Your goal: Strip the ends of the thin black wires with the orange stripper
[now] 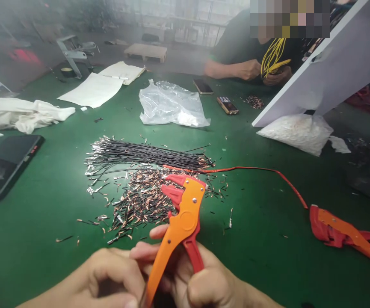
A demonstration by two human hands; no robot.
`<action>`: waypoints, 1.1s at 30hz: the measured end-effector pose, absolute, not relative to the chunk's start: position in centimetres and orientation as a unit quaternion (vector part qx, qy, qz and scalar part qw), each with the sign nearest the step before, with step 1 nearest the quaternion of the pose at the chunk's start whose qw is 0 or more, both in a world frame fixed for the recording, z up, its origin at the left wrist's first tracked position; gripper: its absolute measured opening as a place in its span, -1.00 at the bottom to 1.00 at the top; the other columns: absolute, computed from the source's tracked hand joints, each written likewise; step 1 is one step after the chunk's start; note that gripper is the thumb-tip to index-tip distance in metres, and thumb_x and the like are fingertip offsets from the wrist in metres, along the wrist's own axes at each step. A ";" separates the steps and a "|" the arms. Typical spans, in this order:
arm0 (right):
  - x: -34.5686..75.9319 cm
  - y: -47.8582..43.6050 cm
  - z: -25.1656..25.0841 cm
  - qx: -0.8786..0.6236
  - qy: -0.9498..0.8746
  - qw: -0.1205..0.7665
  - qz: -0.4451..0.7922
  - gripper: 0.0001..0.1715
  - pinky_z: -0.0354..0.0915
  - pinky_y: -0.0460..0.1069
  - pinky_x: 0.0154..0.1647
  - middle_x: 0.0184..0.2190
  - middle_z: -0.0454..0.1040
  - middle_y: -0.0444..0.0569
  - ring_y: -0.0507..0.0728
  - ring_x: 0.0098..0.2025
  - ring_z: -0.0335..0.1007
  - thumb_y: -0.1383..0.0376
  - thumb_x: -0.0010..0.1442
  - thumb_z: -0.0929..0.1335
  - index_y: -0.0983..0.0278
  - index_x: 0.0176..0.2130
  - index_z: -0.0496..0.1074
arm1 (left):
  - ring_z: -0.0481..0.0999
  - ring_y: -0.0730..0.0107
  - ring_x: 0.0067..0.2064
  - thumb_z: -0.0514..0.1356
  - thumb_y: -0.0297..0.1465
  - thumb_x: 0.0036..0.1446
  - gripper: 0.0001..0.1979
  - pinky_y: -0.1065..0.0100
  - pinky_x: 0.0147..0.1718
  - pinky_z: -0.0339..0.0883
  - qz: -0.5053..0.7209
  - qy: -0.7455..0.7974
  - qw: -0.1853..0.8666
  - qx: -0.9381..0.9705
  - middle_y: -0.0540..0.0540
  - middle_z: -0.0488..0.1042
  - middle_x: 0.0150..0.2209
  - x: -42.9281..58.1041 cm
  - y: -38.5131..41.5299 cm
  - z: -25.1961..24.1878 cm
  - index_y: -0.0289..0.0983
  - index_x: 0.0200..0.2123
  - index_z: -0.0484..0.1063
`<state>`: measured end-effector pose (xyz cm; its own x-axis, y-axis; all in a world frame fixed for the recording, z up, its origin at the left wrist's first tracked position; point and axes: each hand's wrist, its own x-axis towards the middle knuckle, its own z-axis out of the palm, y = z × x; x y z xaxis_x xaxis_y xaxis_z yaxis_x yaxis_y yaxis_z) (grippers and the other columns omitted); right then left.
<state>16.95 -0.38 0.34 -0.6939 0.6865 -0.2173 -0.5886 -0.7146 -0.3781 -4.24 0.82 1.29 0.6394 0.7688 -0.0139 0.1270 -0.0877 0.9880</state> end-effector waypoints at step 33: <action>17.2 -1.4 0.6 -0.229 -0.115 0.224 0.940 -0.55 0.15 -0.16 -0.37 -0.49 0.41 -0.13 -0.07 -0.50 0.27 0.08 -0.02 0.53 0.35 -0.26 0.47 | 0.23 0.48 -0.62 0.02 -0.62 0.19 -0.76 0.40 -0.61 0.07 0.374 0.370 0.227 0.820 0.03 0.31 -0.62 -2.5 0.7 -0.4 -0.27 -0.46 0.32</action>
